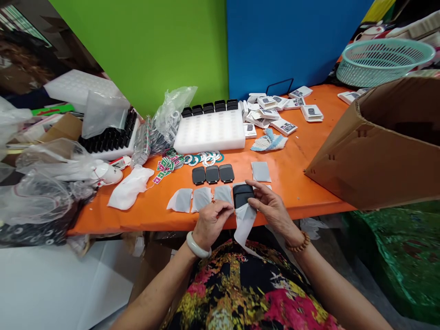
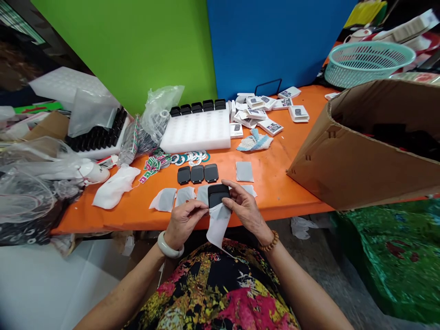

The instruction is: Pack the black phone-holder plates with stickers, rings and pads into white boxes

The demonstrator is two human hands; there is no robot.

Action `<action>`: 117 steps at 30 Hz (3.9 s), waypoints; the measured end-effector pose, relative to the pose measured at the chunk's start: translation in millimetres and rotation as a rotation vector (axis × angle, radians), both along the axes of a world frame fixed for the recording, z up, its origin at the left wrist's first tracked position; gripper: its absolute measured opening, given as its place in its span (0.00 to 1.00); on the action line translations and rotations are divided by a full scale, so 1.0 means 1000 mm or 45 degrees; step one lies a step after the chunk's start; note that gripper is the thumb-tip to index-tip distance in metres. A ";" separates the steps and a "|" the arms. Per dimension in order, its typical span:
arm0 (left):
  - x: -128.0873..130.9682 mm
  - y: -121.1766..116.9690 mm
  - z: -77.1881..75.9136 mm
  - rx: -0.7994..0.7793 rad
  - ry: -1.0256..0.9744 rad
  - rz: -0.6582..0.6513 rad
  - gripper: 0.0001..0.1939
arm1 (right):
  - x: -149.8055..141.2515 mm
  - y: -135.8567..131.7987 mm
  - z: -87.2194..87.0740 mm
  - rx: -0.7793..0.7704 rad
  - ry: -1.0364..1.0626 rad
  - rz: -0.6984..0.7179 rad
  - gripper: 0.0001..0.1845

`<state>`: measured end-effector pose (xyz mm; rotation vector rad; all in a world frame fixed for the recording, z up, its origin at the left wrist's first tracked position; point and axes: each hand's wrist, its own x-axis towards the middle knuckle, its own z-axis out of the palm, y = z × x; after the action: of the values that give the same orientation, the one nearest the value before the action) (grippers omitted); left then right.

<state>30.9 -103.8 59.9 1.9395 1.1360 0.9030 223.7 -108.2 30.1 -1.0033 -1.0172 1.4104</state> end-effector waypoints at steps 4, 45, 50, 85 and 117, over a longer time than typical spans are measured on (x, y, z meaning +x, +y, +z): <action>0.001 -0.001 0.001 0.082 0.074 -0.049 0.07 | 0.001 0.000 -0.002 -0.006 0.002 0.013 0.27; 0.006 0.011 -0.011 -0.698 -0.547 0.186 0.25 | -0.005 -0.008 -0.007 0.033 -0.081 0.259 0.33; 0.008 0.012 -0.012 -0.630 -0.486 0.257 0.19 | -0.005 -0.010 -0.009 0.054 -0.106 0.255 0.29; 0.011 0.005 -0.008 -0.637 -0.601 0.241 0.17 | -0.002 -0.008 0.006 -0.012 -0.122 0.123 0.19; 0.010 0.003 -0.006 -0.563 -0.473 0.197 0.11 | -0.015 -0.009 -0.002 -0.043 -0.042 -0.048 0.14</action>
<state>41.1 -101.1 54.3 1.2819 1.1545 0.9498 209.0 -117.6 28.5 -1.0682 -0.9960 1.3883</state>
